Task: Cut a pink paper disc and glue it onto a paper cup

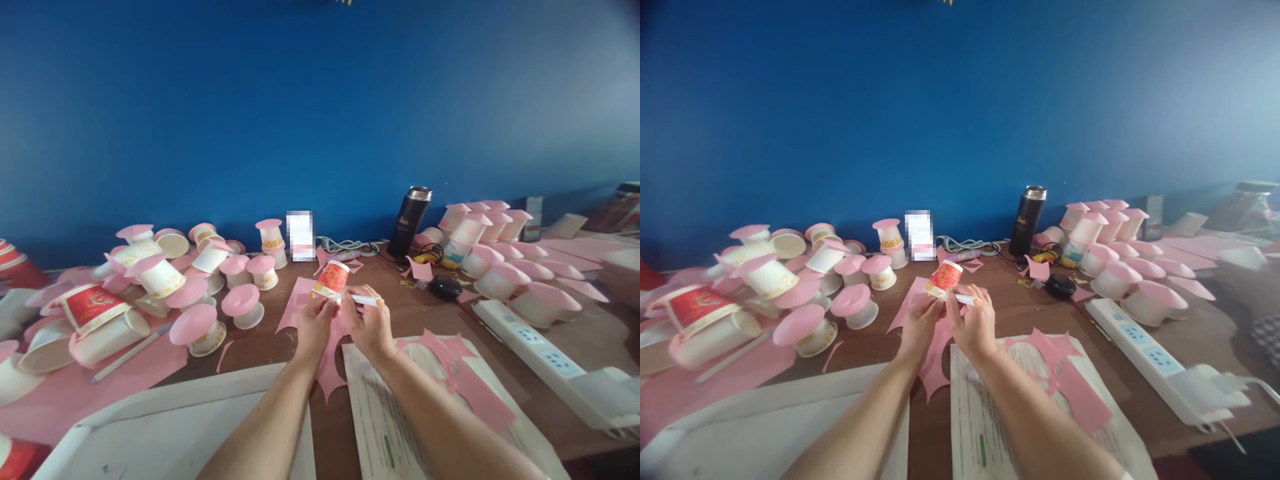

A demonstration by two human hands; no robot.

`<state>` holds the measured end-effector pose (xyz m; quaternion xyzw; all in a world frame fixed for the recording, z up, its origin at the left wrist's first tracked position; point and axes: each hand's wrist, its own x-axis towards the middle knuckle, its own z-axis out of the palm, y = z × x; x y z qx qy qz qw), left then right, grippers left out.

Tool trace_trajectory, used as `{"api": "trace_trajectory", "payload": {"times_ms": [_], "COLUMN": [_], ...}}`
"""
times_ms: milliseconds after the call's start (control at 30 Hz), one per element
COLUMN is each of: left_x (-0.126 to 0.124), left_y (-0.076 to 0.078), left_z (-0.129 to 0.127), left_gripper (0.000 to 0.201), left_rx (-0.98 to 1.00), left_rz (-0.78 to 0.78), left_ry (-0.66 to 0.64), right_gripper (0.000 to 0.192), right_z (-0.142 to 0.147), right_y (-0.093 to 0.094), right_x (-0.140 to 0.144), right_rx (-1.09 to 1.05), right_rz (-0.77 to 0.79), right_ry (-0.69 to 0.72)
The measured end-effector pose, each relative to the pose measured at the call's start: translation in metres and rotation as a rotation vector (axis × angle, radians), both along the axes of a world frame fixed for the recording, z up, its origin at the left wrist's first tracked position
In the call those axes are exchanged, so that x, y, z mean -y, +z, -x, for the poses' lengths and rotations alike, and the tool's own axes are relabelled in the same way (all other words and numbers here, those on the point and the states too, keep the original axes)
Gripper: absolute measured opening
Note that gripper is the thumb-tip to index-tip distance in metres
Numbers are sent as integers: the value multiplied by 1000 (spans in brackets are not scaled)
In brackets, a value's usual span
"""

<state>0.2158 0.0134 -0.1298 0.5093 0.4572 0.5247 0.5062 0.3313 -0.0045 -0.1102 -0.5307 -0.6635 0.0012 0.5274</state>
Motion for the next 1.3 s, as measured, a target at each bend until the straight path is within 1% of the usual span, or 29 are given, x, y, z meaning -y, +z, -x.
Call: {"api": "trace_trajectory", "payload": {"times_ms": [233,400,533,800,967,1167,1300], "left_x": [1,1,2,3,4,2,-2], "left_y": [2,6,6,10,12,10,2], "left_z": [2,3,4,3,1,3,1], "left_gripper": [24,27,27,24,21,24,22], "left_rx": [-1,43,47,57,7,-20,7], "left_rz": [29,16,35,42,69,22,48], "left_ry": [24,34,46,19,15,39,42], "right_gripper": [21,21,22,22,23,21,21], "right_z": [2,3,3,3,5,7,6], "right_y": [2,1,0,-1,1,-1,0], "right_x": [2,1,1,1,1,0,1], "right_rx": [27,34,47,33,28,44,41], "right_rz": [4,13,9,16,-1,-15,-35], "right_ry": [-1,7,5,23,19,6,4]}}
